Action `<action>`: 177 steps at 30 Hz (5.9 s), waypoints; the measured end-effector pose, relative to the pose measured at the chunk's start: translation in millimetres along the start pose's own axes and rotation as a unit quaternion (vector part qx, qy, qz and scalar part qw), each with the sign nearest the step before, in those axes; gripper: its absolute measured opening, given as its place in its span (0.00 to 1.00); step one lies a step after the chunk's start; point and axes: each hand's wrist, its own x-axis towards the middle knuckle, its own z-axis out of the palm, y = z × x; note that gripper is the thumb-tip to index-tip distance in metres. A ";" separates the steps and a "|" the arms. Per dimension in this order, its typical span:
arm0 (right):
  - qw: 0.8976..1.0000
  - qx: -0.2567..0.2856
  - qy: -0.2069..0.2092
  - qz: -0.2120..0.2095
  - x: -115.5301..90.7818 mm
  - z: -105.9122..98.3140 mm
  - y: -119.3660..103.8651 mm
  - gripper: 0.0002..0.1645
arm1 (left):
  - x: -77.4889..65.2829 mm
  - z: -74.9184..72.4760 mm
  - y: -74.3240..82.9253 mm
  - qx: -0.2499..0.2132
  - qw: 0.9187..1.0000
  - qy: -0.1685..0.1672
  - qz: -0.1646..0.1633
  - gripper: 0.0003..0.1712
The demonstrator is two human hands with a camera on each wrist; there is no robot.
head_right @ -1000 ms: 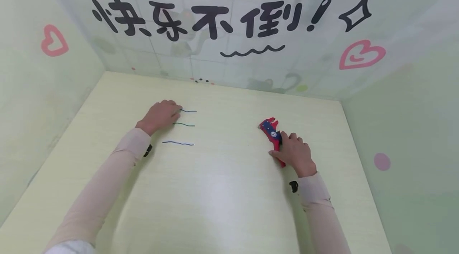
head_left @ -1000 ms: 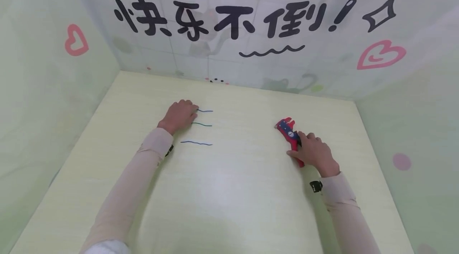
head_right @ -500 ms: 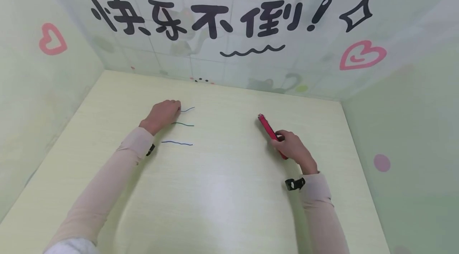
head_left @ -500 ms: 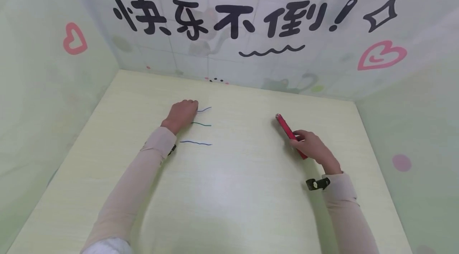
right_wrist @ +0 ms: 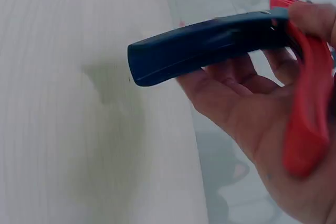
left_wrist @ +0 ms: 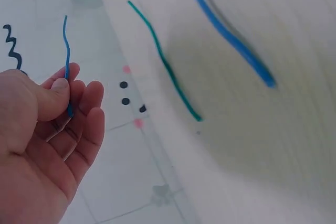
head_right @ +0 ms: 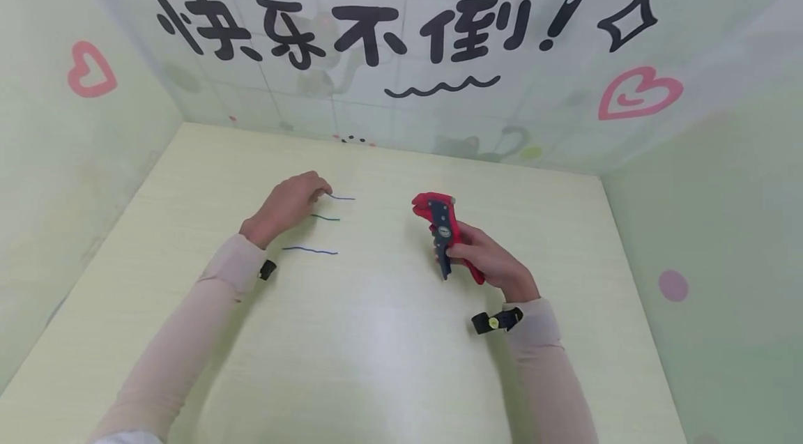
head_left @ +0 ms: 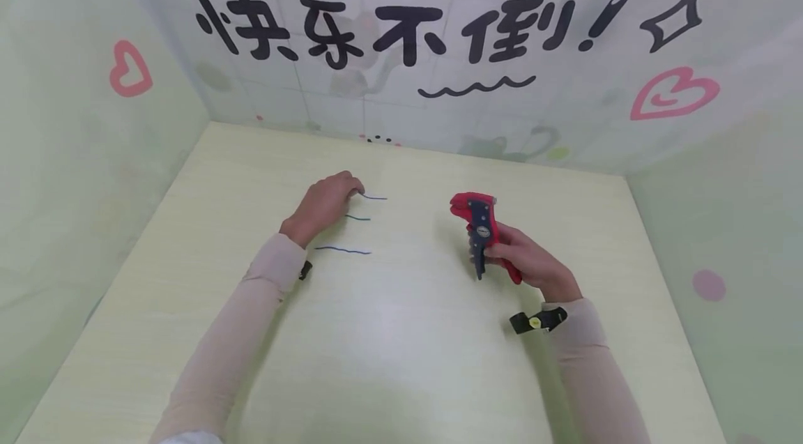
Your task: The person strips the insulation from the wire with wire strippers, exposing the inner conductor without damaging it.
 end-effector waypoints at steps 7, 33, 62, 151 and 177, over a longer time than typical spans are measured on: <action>0.996 0.079 0.012 0.032 17.0 14.8 -5.3 0.36 | -6.2 -7.7 15.9 -0.032 0.999 0.016 -0.005 0.11; 0.997 0.003 0.050 0.064 43.3 52.7 -6.6 0.23 | -7.1 -2.9 69.5 0.068 0.992 0.035 0.104 0.12; 0.994 0.022 0.096 0.048 48.8 70.1 -0.2 0.12 | -7.2 0.8 77.5 0.065 0.992 0.015 0.107 0.14; 0.985 0.012 0.171 -0.008 33.8 67.3 -1.4 0.21 | 16.2 -1.2 0.8 -0.090 0.990 0.058 -0.092 0.13; 0.988 0.020 0.155 -0.003 30.8 69.4 3.8 0.17 | 32.5 21.1 -20.6 -0.052 0.987 -0.026 -0.149 0.16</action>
